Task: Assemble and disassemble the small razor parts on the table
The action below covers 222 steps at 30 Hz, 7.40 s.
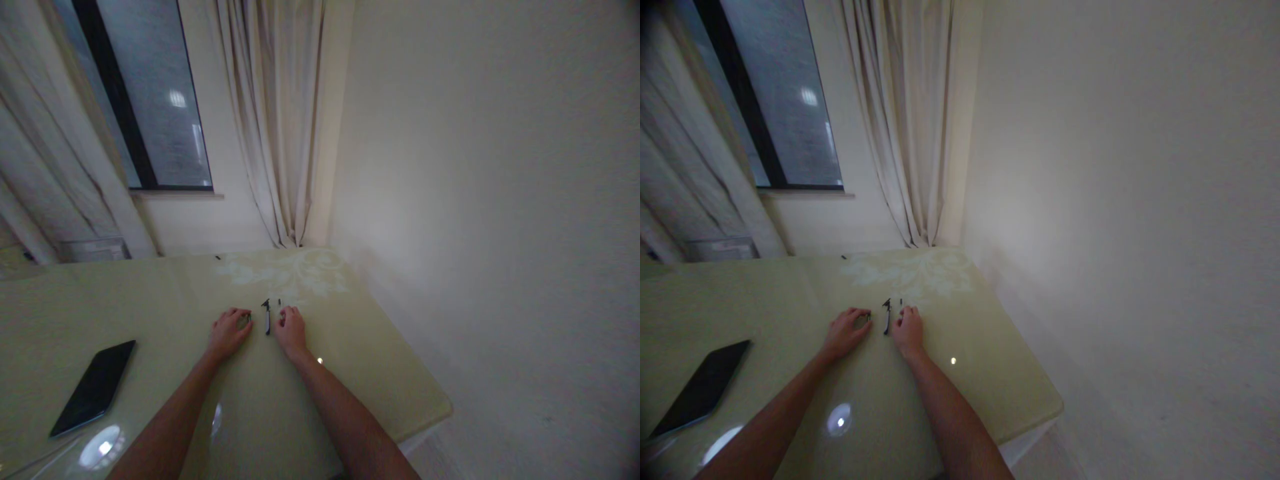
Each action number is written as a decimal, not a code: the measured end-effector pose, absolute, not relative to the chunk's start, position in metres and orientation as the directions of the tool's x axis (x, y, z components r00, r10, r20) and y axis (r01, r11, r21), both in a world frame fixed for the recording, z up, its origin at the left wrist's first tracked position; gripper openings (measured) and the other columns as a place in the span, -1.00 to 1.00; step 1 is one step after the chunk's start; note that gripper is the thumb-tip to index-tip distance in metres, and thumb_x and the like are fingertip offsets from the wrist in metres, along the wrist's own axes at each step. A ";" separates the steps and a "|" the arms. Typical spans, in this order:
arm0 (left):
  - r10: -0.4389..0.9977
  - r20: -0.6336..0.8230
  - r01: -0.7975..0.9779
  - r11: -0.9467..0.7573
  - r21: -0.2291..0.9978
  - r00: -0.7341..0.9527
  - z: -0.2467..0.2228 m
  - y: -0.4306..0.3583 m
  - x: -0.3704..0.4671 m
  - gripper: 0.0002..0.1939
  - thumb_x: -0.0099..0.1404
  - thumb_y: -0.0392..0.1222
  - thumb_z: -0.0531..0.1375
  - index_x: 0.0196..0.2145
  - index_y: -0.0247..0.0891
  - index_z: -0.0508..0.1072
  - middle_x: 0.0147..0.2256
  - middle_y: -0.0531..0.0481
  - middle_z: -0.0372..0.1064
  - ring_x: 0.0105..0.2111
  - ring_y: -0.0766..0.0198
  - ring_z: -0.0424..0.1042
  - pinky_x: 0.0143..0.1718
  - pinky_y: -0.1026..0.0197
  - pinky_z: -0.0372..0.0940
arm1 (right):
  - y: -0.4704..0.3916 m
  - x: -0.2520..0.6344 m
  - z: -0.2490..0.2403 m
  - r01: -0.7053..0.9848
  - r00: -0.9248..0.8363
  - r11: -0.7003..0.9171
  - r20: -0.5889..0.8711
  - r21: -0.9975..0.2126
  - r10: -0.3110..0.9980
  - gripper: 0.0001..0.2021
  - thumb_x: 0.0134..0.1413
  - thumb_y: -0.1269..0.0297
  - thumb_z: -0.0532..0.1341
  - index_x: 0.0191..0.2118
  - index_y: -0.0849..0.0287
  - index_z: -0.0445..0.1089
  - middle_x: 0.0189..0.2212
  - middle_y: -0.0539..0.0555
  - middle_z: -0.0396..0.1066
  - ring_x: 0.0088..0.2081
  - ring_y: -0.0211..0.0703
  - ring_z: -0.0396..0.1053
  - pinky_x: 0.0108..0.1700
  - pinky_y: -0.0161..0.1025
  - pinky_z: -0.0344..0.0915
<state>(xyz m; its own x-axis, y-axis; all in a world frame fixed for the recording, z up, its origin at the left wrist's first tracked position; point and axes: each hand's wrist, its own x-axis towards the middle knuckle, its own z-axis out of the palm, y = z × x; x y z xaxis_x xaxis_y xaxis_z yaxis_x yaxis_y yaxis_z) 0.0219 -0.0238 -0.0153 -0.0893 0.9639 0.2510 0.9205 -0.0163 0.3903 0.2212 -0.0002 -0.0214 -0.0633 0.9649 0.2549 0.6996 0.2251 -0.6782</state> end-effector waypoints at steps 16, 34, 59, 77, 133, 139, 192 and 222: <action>0.943 0.319 0.899 -0.059 0.434 -0.092 -0.027 -0.022 -0.001 -0.53 0.26 0.14 0.16 -0.04 -0.19 0.57 -0.04 -0.14 0.54 0.00 0.01 0.51 0.09 0.01 0.36 | -0.008 0.213 -0.027 0.594 -0.179 0.316 0.261 -0.740 0.948 -0.68 0.05 0.46 0.24 -0.03 0.24 0.45 -0.07 0.29 0.41 -0.04 0.11 0.43 0.04 -0.06 0.35; 0.962 0.237 0.921 0.033 0.388 -0.134 -0.015 -0.028 0.017 -0.61 0.34 0.03 0.16 0.05 -0.10 0.55 0.06 -0.09 0.48 0.09 0.03 0.43 0.15 -0.01 0.26 | 0.002 0.222 -0.031 0.618 -0.168 0.337 0.299 -0.711 0.939 -0.63 0.00 0.57 0.18 -0.04 0.25 0.47 -0.07 0.26 0.40 -0.10 0.01 0.44 0.01 -0.14 0.34; 0.961 0.255 0.955 0.029 0.296 -0.108 -0.019 -0.038 0.046 -0.54 0.43 0.03 0.06 0.18 -0.17 0.43 0.10 -0.24 0.40 0.08 -0.11 0.37 0.06 -0.07 0.20 | -0.003 0.245 -0.020 0.624 -0.082 0.325 0.354 -0.711 0.931 -0.80 0.00 0.57 0.25 -0.25 0.23 0.53 -0.36 0.03 0.40 -0.40 -0.26 0.32 -0.25 -0.33 0.26; 0.952 0.291 0.967 0.015 0.255 -0.091 -0.021 -0.036 0.047 -0.52 0.42 0.02 0.02 0.17 -0.20 0.43 0.08 -0.29 0.41 0.05 -0.15 0.38 0.02 -0.12 0.22 | -0.001 0.241 -0.021 0.638 -0.081 0.320 0.352 -0.700 0.932 -0.83 0.05 0.56 0.26 -0.25 0.22 0.53 -0.30 0.06 0.42 -0.34 -0.22 0.37 -0.17 -0.30 0.31; 0.993 0.119 -0.047 -0.120 0.992 -0.021 0.022 -0.078 0.122 -0.46 0.24 0.13 0.36 0.07 -0.24 0.54 -0.33 -0.02 0.44 -0.35 0.25 0.36 -0.34 0.27 0.21 | -0.034 0.307 0.016 -0.225 -0.608 -0.092 0.066 -0.970 0.791 -0.67 0.12 -0.01 0.36 -0.28 0.21 0.47 -0.54 -0.08 0.24 -0.56 -0.36 0.09 -0.51 -0.35 -0.04; 0.993 0.116 -0.108 -0.114 0.988 0.014 0.020 -0.076 0.122 -0.50 0.19 0.07 0.41 0.02 -0.21 0.60 -0.36 0.02 0.42 -0.33 0.26 0.39 -0.25 0.24 0.27 | -0.032 0.314 0.019 -0.194 -0.658 -0.122 0.037 -0.973 0.752 -0.57 0.23 -0.10 0.24 -0.34 0.24 0.48 -0.57 -0.04 0.32 -0.60 -0.36 0.14 -0.54 -0.35 -0.04; 0.961 0.137 0.922 0.183 0.340 -0.241 -0.010 -0.057 0.039 -0.53 0.47 0.10 0.00 0.20 0.04 0.48 0.18 -0.20 0.33 0.10 -0.16 0.30 0.07 -0.22 0.14 | -0.029 0.267 0.007 -0.207 -0.245 -0.120 -0.067 -0.971 0.967 -0.50 0.09 -0.21 0.26 -0.40 0.24 0.45 -0.66 -0.12 0.17 -0.66 -0.39 0.00 -0.61 -0.34 -0.15; 0.932 0.362 0.332 -0.336 0.882 -0.019 0.008 -0.079 0.096 -0.66 0.18 -0.04 0.40 -0.10 -0.13 0.57 -0.29 0.02 0.43 -0.33 0.22 0.34 -0.23 0.19 0.28 | -0.046 0.265 0.011 -0.262 -0.470 -0.281 -0.132 -0.923 0.873 -0.61 -0.08 -0.05 0.44 -0.41 0.24 0.51 -0.65 -0.12 0.16 -0.64 -0.41 -0.05 -0.58 -0.32 -0.19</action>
<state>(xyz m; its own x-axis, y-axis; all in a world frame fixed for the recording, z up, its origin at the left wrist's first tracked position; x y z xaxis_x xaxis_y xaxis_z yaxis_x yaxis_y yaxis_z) 0.0958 -0.0791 0.0082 -0.0192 0.9320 0.3619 0.3317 -0.3355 0.8817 0.2650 -0.0463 0.0111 -0.4702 0.8726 -0.1323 -0.2616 -0.2810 -0.9234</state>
